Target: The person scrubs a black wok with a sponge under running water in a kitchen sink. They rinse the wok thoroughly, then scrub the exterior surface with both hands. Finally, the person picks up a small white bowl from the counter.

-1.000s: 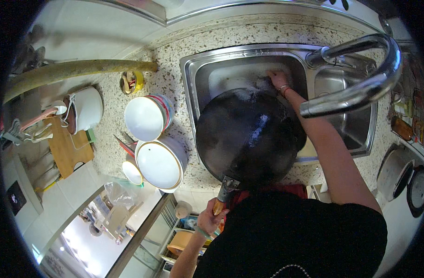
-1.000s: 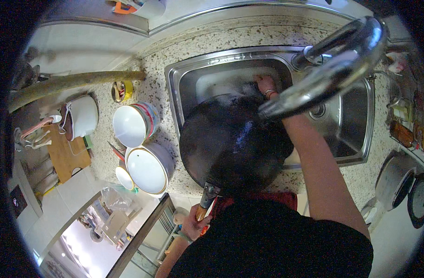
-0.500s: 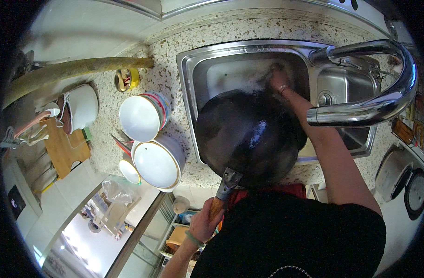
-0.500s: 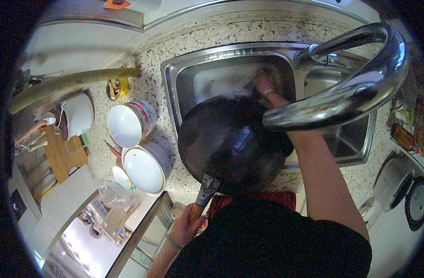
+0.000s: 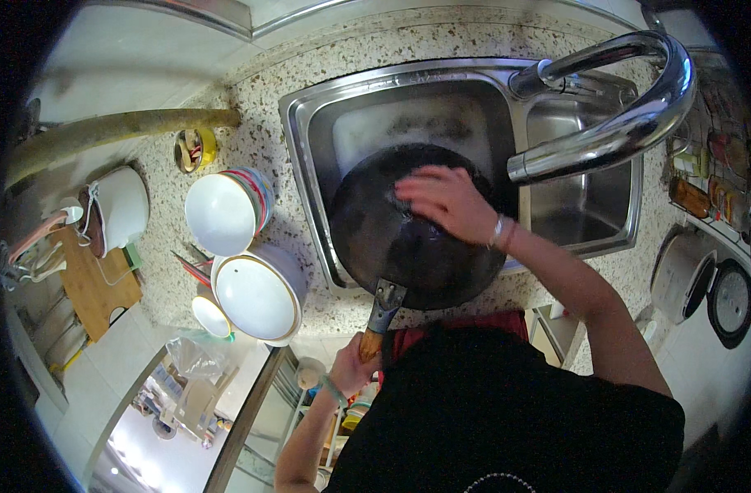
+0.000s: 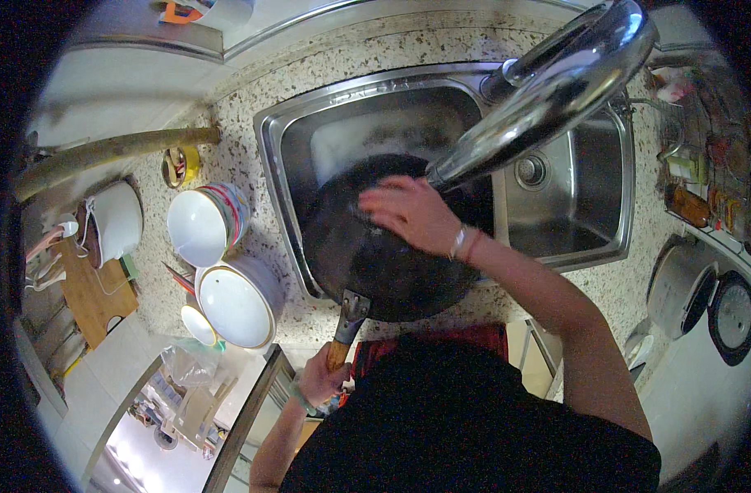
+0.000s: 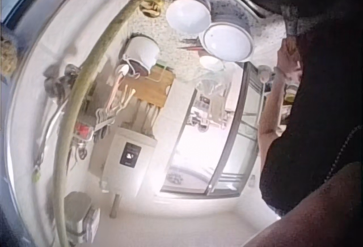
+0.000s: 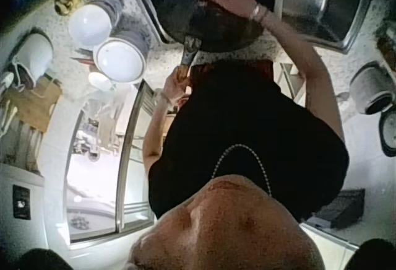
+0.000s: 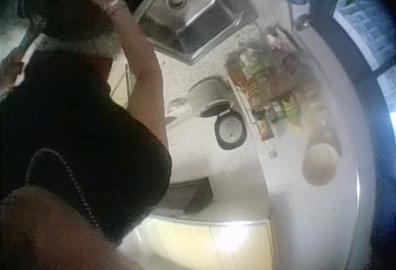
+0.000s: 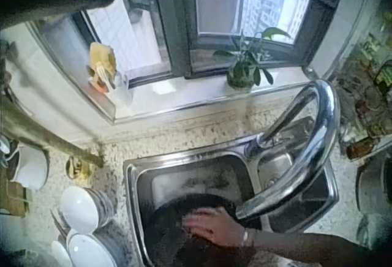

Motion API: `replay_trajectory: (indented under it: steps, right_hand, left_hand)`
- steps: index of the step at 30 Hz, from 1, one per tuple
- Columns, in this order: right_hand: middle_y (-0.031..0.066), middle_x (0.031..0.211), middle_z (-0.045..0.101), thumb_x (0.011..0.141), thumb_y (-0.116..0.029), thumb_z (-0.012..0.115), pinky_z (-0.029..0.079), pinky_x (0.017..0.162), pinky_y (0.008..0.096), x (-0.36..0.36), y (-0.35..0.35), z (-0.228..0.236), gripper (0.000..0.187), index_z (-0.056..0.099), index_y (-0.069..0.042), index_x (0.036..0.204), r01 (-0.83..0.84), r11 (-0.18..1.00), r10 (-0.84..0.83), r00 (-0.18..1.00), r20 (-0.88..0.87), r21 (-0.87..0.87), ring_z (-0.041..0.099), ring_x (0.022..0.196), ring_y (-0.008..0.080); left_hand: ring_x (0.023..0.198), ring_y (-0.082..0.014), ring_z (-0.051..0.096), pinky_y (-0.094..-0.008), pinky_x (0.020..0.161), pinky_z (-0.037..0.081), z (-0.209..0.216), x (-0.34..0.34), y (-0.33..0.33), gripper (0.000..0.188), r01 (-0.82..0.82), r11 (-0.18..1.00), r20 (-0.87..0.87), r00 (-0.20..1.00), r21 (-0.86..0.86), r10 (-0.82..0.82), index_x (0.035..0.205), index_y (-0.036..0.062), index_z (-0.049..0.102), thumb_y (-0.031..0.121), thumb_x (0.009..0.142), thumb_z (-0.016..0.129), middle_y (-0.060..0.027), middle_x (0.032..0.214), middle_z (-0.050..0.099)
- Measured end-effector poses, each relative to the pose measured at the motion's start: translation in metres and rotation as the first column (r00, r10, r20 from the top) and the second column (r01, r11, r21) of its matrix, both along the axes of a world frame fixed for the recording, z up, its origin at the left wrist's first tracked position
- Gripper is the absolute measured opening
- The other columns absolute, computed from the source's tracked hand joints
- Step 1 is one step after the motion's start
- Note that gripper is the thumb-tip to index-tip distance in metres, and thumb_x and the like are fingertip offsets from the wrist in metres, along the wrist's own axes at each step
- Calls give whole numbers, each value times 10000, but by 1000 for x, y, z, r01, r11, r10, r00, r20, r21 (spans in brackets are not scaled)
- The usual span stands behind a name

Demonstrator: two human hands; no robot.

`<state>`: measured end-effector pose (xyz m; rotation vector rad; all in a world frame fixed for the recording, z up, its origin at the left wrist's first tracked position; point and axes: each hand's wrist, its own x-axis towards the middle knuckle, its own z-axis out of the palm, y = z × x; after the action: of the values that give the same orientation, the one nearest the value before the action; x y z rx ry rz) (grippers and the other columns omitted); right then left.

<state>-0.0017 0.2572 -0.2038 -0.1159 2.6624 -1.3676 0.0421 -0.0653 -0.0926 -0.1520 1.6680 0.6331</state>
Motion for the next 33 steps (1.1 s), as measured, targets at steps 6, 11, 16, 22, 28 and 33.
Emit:
replay_trajectory:
  steps: [6,11,16,22,28,33]
  right_hand:
    - [96,1198,600,914,-194,520,406,960,383,-52,21,-66,273,616,-80,1143,291,942,-235,928,290,-167,547,1135,289]
    - [116,1313,498,863,-60,543,331,1073,389,48,-24,12,358,555,-62,1220,179,984,-176,974,-142,7,399,1286,294]
    - [112,1301,507,865,-104,538,348,1047,415,86,-51,52,347,545,-41,1206,211,962,-153,943,-295,175,426,1258,291]
    - [179,1109,618,928,-212,465,461,893,403,54,68,-27,291,614,-37,1107,686,727,-676,710,195,24,582,1021,346]
    - [131,1310,486,888,-60,486,302,1080,415,95,-70,85,321,536,-4,1200,455,889,-425,861,-279,50,360,1299,330]
    - [158,1283,503,924,-113,378,321,1057,416,97,-49,23,329,536,11,1185,665,740,-611,725,-317,96,424,1234,363]
  left_hand:
    - [529,-117,562,-271,469,446,-3,8,-4,280,-99,994,-39,994,50,100,1023,34,489,183,844,644,-59,656,582]
    - [437,-101,496,-260,395,410,-14,1,5,269,-72,996,-5,997,49,72,947,40,497,215,843,673,-22,595,533]
    - [386,-128,478,-279,357,406,0,-15,8,255,-137,990,162,978,42,129,895,58,482,156,801,697,-30,568,515]
    - [388,-98,387,-259,354,327,19,-46,45,234,-332,926,493,845,182,206,814,103,413,113,835,646,15,523,407]
    - [412,-58,381,-216,371,314,28,-59,17,174,-475,858,590,756,193,286,841,108,440,93,866,611,39,541,393]
    - [416,-64,389,-224,372,327,19,-58,27,181,-405,895,550,798,186,247,852,110,447,96,849,627,28,579,423]
